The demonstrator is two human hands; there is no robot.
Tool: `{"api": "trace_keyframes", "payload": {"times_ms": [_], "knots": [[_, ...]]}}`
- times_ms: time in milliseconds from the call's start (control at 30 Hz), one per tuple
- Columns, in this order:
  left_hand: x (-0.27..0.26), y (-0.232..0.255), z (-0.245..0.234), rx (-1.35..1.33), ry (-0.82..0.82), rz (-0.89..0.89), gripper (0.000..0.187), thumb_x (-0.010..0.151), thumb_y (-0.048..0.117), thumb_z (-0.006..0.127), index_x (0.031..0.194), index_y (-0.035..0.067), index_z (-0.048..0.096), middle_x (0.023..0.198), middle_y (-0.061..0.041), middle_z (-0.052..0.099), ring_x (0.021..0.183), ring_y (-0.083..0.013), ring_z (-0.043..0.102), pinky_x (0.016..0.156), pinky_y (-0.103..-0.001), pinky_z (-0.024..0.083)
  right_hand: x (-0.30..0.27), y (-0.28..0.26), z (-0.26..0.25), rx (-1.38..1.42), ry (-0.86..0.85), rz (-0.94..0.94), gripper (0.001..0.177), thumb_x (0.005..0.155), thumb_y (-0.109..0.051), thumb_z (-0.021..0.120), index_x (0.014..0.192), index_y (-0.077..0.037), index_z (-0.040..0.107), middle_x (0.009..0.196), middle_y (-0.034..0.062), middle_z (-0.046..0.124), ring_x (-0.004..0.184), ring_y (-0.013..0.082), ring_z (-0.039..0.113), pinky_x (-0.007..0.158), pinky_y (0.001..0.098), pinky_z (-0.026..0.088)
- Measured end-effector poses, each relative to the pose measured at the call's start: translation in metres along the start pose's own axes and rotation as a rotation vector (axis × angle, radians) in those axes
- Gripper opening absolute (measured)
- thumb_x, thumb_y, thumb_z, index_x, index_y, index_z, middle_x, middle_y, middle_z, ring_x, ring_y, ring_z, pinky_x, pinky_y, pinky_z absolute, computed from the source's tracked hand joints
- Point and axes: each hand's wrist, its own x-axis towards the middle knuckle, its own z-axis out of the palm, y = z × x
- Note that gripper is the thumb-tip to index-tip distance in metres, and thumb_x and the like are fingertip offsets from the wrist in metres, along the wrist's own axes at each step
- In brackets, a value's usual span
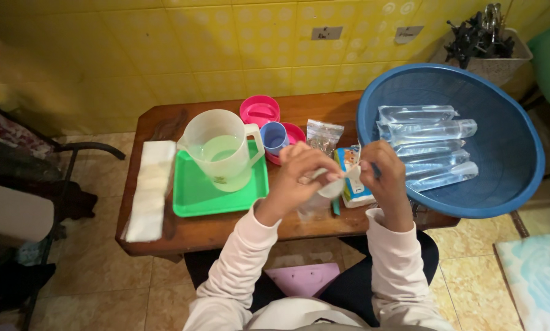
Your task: The person sits on the floor and packs small items into clear plastic bags, sealing them with rubber bands. They then wipe the sealed bags with a tissue and place them into a blue basin.
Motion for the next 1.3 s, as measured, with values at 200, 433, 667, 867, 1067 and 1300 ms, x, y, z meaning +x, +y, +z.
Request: {"api": "trace_keyframes", "payload": {"times_ms": [200, 433, 667, 867, 1067, 1300], "knots": [[0.037, 0.042, -0.01, -0.202, -0.069, 0.025, 0.011, 0.094, 0.021, 0.078, 0.103, 0.025, 0.072, 0.1, 0.013, 0.065, 0.098, -0.0129, 0.05, 0.099, -0.029, 0.035, 0.004, -0.006, -0.01, 0.344, -0.049, 0.268, 0.007, 0.093, 0.001, 0.05, 0.097, -0.001, 0.055, 0.093, 0.0052, 0.06, 0.083, 0.0124, 0.055, 0.077, 0.0275, 0.046], [0.047, 0.062, -0.002, -0.183, -0.101, 0.057, 0.011, 0.09, 0.019, 0.08, 0.099, 0.023, 0.076, 0.096, 0.011, 0.071, 0.095, -0.0127, 0.055, 0.097, -0.035, 0.035, -0.013, -0.048, -0.022, 0.702, 0.187, 0.536, 0.013, 0.103, -0.007, 0.05, 0.09, -0.007, 0.05, 0.082, -0.0029, 0.047, 0.076, 0.0045, 0.044, 0.07, 0.0222, 0.038], [0.052, 0.05, 0.018, -0.253, -0.071, 0.031, 0.01, 0.093, 0.023, 0.078, 0.103, 0.023, 0.076, 0.098, 0.011, 0.071, 0.094, -0.012, 0.053, 0.095, -0.03, 0.042, -0.001, -0.017, -0.001, 1.017, 0.155, 0.333, 0.016, 0.103, -0.016, 0.056, 0.093, -0.008, 0.048, 0.067, 0.0064, 0.056, 0.049, 0.0145, 0.059, 0.038, 0.0261, 0.046], [0.051, 0.049, 0.013, -0.119, -0.049, -0.052, 0.011, 0.09, 0.028, 0.081, 0.099, 0.025, 0.077, 0.093, 0.012, 0.07, 0.097, -0.0126, 0.055, 0.097, -0.034, 0.039, -0.005, -0.002, 0.004, 1.137, 0.175, 0.478, 0.025, 0.104, -0.021, 0.057, 0.086, -0.007, 0.047, 0.059, 0.0105, 0.06, 0.042, 0.0179, 0.062, 0.033, 0.0276, 0.049], [0.048, 0.051, 0.007, -0.046, -0.007, -0.001, 0.012, 0.09, 0.026, 0.078, 0.102, 0.024, 0.075, 0.1, 0.012, 0.071, 0.109, -0.0144, 0.055, 0.106, -0.035, 0.034, -0.032, 0.003, 0.002, 0.733, 0.319, 0.404, 0.024, 0.117, -0.013, 0.057, 0.095, -0.003, 0.056, 0.081, 0.0024, 0.059, 0.072, 0.0073, 0.055, 0.066, 0.0213, 0.044], [0.045, 0.058, 0.0, 0.044, -0.015, -0.023, 0.009, 0.091, 0.028, 0.079, 0.099, 0.028, 0.076, 0.092, 0.015, 0.071, 0.102, -0.0108, 0.056, 0.108, -0.04, 0.024, -0.031, -0.01, -0.01, -0.072, 0.317, 0.152, 0.009, 0.107, -0.007, 0.055, 0.101, -0.002, 0.058, 0.083, 0.006, 0.067, 0.066, 0.0092, 0.054, 0.063, 0.0264, 0.045]]}}
